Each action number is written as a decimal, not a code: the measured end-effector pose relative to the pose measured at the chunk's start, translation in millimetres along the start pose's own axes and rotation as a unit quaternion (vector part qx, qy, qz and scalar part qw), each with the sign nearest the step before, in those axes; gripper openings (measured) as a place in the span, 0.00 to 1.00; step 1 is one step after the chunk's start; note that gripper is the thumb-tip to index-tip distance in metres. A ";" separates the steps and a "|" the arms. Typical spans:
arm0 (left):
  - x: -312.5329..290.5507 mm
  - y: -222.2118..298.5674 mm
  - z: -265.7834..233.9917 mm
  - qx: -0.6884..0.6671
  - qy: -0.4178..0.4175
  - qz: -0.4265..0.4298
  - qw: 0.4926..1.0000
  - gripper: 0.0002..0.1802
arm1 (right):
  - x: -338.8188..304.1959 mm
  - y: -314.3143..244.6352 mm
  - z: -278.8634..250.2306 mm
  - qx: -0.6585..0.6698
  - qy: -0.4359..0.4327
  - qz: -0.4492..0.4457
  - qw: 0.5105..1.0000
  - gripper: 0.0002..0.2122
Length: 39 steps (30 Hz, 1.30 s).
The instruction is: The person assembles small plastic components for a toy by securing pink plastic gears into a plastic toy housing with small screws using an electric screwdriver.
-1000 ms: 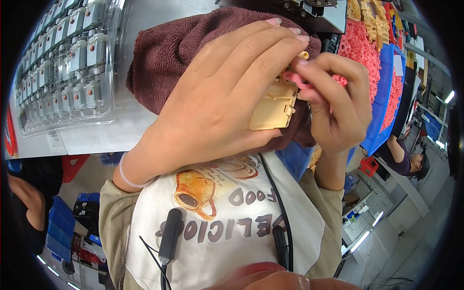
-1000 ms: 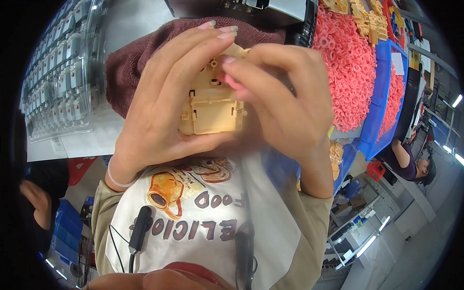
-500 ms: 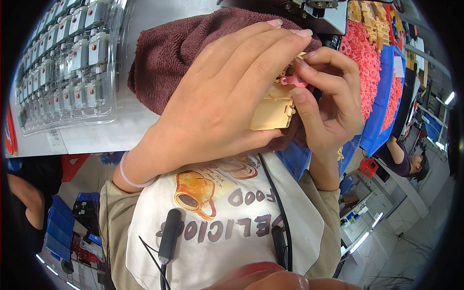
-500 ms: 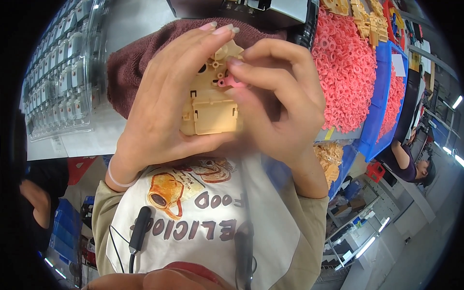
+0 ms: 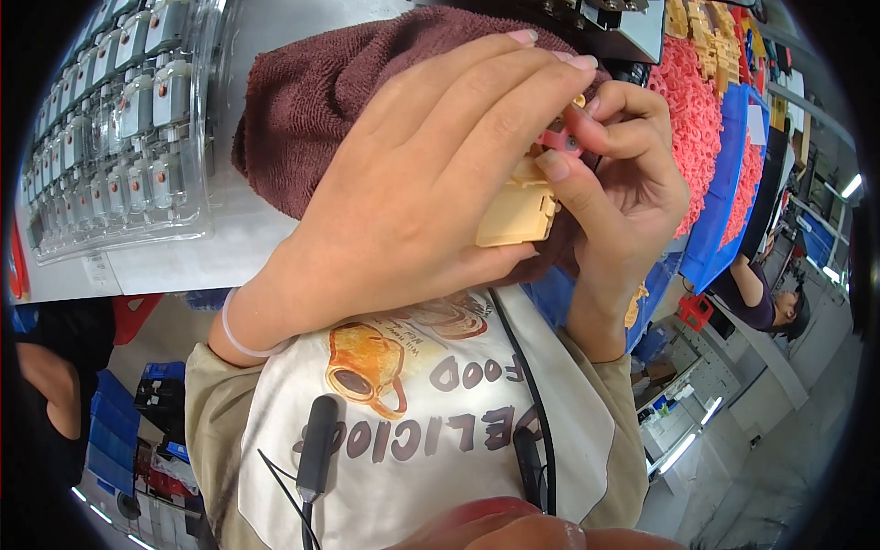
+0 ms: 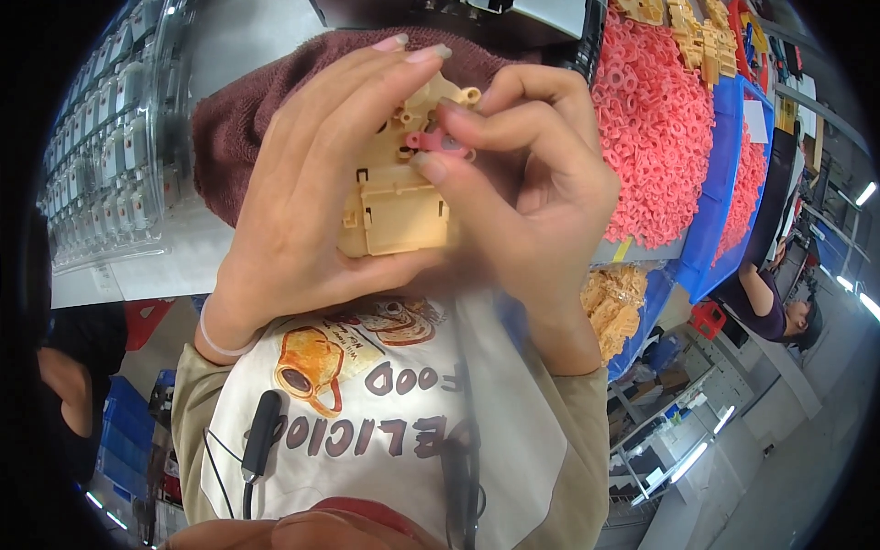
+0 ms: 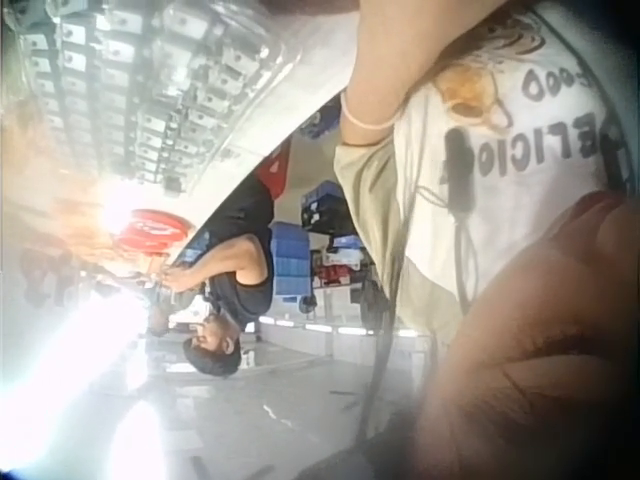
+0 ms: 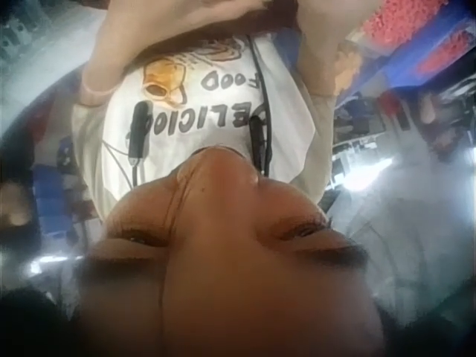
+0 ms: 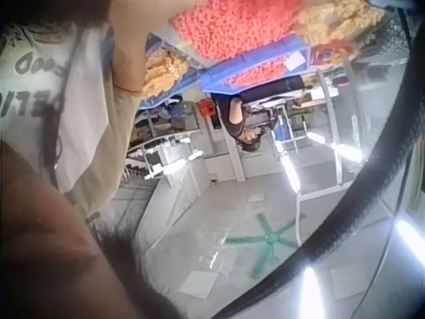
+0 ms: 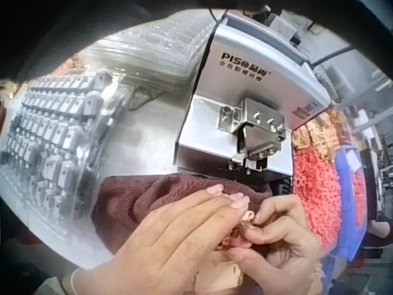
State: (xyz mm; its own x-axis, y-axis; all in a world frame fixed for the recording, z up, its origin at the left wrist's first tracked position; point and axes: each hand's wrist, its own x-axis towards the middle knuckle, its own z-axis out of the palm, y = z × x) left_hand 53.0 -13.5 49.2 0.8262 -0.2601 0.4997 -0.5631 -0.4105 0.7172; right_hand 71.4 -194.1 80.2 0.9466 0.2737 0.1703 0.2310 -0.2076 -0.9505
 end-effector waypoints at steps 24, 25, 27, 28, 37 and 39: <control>17.9 16.4 -20.9 -0.001 -0.079 -0.019 0.997 0.45 | 16.2 24.9 -42.2 -0.462 0.100 0.044 0.880 0.29; 18.8 17.6 -19.0 0.009 -0.066 -0.022 0.998 0.39 | 14.1 23.6 -42.7 -0.441 0.123 0.023 0.889 0.28; 18.7 18.7 -13.6 0.017 -0.045 -0.030 0.998 0.33 | 9.1 9.2 -46.8 -0.385 0.166 -0.009 0.908 0.28; 18.7 18.4 -11.9 0.016 -0.029 -0.036 0.999 0.27 | 10.5 1.4 -49.3 -0.323 0.211 -0.039 0.922 0.29; 19.0 13.2 -2.8 0.001 0.012 -0.033 0.999 0.12 | 62.2 -49.6 -108.8 0.245 0.109 -0.132 0.954 0.14; 20.1 12.5 0.0 -0.001 0.012 -0.038 0.999 0.12 | 80.0 -40.3 -99.9 0.228 0.118 -0.135 0.957 0.14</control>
State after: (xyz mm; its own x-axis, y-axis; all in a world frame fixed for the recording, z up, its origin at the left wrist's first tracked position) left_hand 62.6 -23.9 68.2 0.8655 -0.2071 0.4560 -0.4994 -0.4266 0.7541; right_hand 160.3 -257.7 158.1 0.9029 0.0291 0.4289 0.4034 0.2878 -0.8686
